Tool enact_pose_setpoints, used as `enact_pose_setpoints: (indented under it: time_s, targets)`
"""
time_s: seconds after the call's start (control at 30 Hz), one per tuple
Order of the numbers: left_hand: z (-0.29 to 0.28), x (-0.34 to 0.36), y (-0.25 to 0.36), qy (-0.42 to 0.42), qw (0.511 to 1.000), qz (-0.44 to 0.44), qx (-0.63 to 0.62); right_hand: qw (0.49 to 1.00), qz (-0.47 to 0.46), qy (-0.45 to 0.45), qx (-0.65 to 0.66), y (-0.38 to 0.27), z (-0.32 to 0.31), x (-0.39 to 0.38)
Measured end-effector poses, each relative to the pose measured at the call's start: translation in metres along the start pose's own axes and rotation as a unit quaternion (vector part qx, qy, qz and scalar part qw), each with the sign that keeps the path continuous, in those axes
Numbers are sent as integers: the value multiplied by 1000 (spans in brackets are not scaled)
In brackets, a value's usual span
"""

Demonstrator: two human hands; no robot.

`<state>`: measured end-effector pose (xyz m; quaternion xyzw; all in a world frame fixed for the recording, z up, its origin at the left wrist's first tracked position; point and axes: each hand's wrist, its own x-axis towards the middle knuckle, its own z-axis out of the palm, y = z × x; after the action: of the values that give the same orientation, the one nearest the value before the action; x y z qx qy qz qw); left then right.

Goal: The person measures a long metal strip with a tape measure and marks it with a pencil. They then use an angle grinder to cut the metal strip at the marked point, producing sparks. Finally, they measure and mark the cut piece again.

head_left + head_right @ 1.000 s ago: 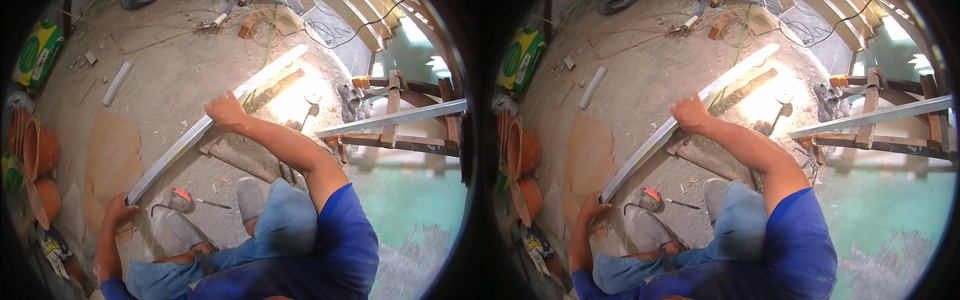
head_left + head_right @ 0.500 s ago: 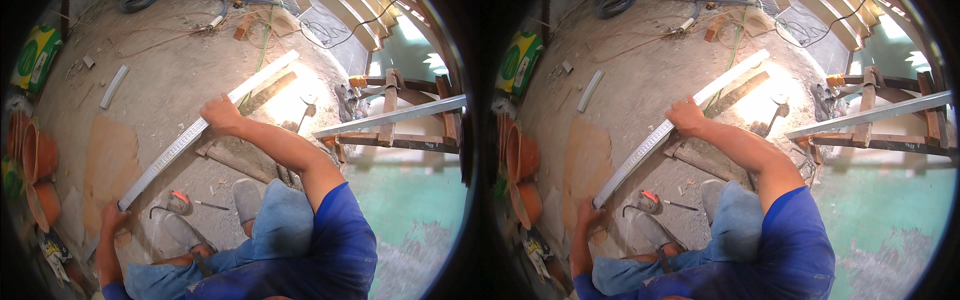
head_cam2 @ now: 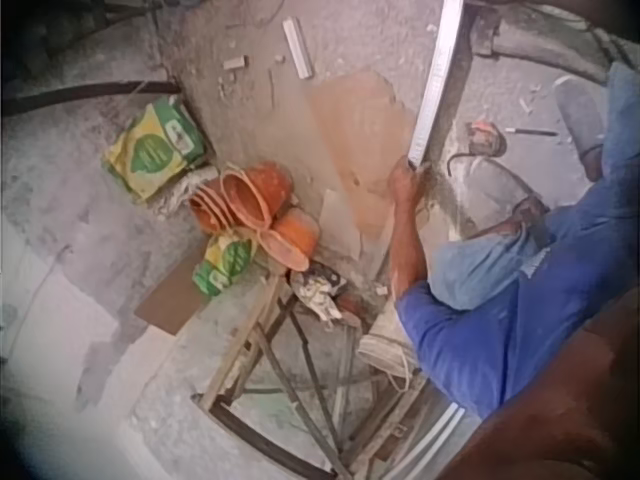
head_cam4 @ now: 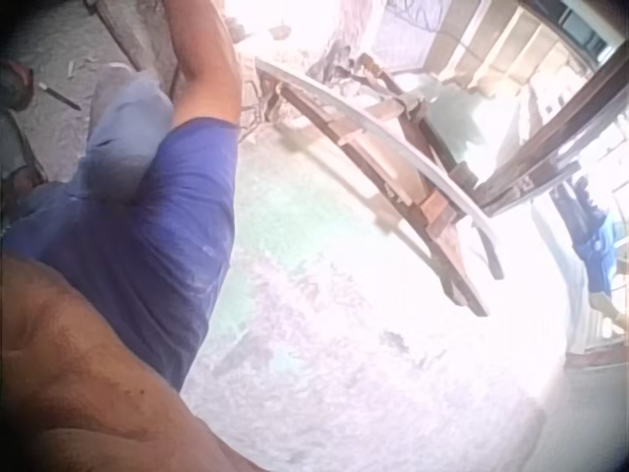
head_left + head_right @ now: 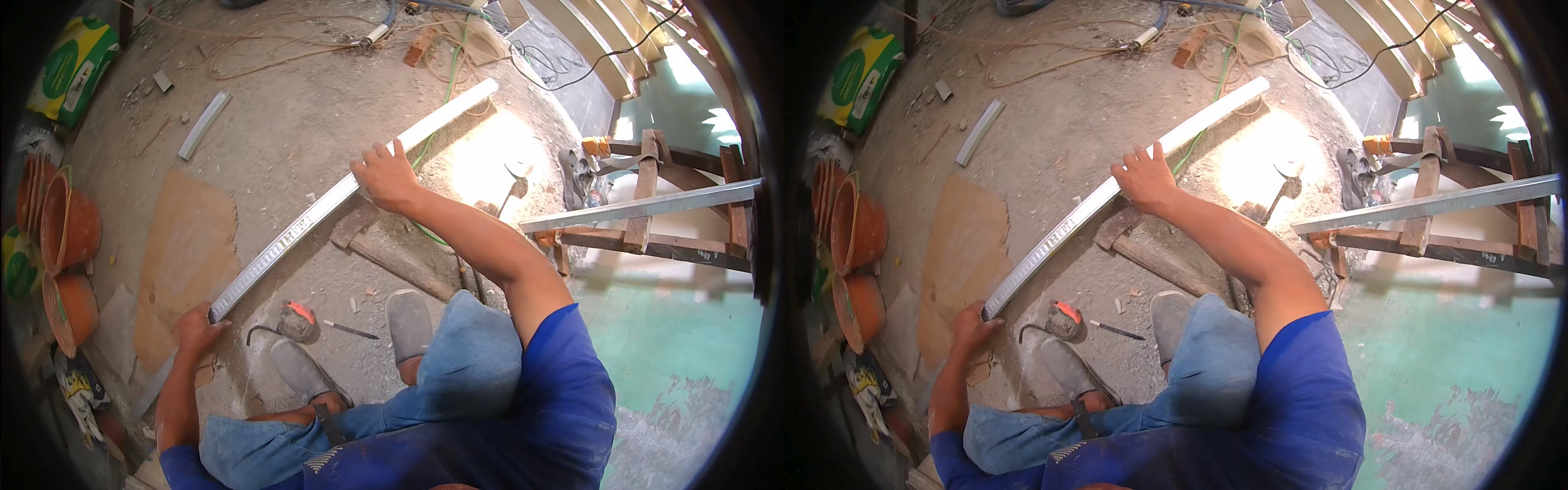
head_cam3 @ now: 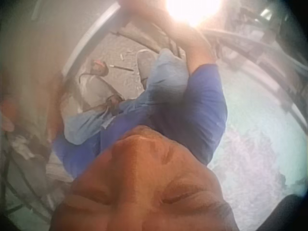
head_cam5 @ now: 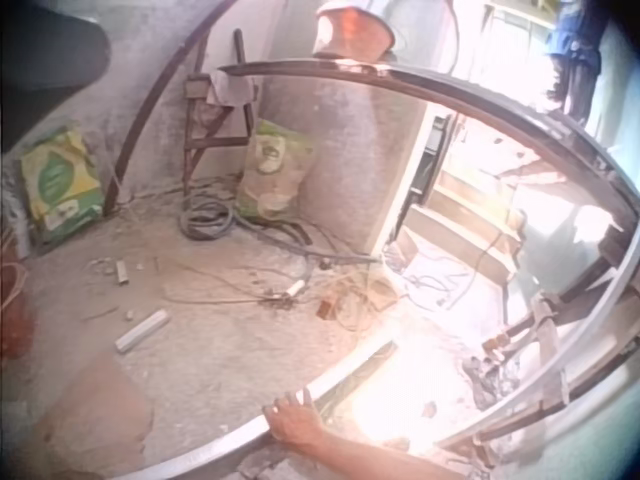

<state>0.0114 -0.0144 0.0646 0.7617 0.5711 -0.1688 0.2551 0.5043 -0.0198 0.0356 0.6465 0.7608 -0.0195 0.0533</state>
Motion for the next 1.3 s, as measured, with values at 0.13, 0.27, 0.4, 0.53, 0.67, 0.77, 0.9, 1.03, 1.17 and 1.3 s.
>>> enact_pose_setpoints:
  time_s: [0.13, 0.27, 0.4, 0.53, 0.67, 0.77, 0.9, 1.03, 1.17, 1.3]
  targets:
    - [9, 6, 9, 19, 1000, 12, 3, 993, -48, 84, 60, -20, 0, -6]
    - [9, 15, 22, 43, 999, 16, -3, 987, -98, 15, 129, -40, -6, -17]
    - [3, 28, 28, 71, 997, 29, -11, 979, -139, -77, 130, -50, 5, -25]
    - [7, 38, 20, 191, 973, 130, -1, 968, -165, -100, 163, -57, 20, -31]
    - [12, 21, 58, 119, 950, 282, -63, 959, -168, -122, 194, -63, 26, -34]
    - [30, -8, 106, -13, 919, 389, -55, 955, -159, -148, 204, -66, 17, -31]
    - [43, -25, 129, -33, 902, 412, 122, 952, -142, -170, 212, -69, 10, -30]
    - [69, -13, 119, 24, 885, 429, 179, 939, -143, -193, 245, -72, 14, -30]
    - [68, -6, 115, -35, 919, 381, 96, 922, -144, -218, 285, -77, 7, -31]
    - [37, 14, 120, -52, 942, 312, -108, 895, -104, -219, 374, -72, 5, -36]
